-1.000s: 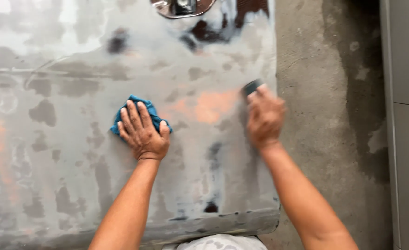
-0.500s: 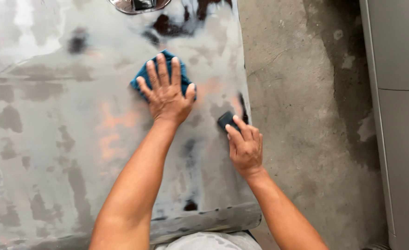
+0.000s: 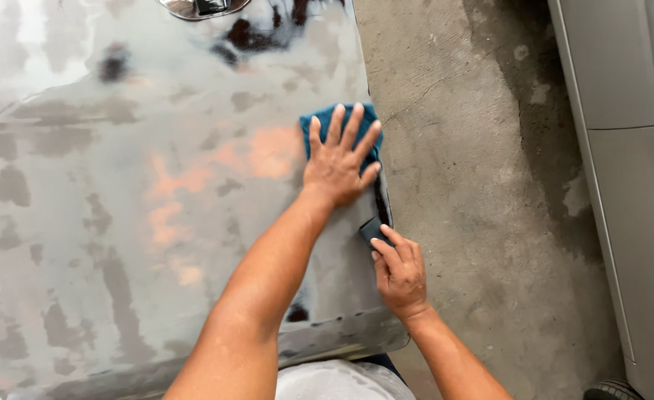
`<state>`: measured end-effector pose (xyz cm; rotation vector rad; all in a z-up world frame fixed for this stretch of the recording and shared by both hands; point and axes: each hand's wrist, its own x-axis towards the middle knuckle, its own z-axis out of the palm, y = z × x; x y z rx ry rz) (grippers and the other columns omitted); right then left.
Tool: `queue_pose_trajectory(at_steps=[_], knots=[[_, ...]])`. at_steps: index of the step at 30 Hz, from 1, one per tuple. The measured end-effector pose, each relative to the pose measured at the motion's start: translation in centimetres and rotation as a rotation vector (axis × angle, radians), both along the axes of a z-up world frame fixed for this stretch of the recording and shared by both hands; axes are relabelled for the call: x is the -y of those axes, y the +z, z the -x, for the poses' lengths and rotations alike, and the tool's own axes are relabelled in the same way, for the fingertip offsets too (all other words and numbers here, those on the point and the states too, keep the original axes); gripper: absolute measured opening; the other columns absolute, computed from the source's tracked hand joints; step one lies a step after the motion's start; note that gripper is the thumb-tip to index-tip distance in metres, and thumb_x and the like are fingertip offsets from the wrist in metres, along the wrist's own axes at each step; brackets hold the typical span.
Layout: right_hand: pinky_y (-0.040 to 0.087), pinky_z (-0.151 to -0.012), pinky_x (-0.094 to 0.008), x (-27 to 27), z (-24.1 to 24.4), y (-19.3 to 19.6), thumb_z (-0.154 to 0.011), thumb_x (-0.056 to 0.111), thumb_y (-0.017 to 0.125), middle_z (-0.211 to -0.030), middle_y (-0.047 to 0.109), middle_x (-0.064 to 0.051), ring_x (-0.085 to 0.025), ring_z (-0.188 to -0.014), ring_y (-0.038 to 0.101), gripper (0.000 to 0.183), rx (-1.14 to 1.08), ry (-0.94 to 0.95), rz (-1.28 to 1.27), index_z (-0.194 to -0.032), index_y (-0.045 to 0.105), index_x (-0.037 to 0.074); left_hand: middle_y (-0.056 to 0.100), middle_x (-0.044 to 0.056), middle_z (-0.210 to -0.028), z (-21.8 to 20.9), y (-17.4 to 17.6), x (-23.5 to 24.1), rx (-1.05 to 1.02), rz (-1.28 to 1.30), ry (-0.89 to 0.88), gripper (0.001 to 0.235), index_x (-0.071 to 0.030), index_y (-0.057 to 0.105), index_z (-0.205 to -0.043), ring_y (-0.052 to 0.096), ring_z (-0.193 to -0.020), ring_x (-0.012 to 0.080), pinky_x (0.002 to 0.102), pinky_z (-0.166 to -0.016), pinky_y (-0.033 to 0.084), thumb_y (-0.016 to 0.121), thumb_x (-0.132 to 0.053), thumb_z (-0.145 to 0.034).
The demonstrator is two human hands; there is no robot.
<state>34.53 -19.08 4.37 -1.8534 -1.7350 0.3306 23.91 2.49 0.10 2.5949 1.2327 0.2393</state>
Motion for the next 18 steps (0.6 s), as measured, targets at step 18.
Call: queue_pose_trajectory(at_steps=[18], knots=[[0.045,-0.105,-0.047,11.4,3.0,-2.9,-0.095,0.011,0.068,-0.14,0.061,-0.012,-0.037,-0.121,0.057,0.027,0.097,-0.206,-0.043,-0.123,0.068,0.011,0.016,0.004,-0.17,19.0,0.1,24.5,-0.061,0.164,-0.159,0.076,-0.03,0.032,-0.159,0.011,-0.157,0.0311,0.061,-0.122,0.004,0.05,-0.063,-0.093]])
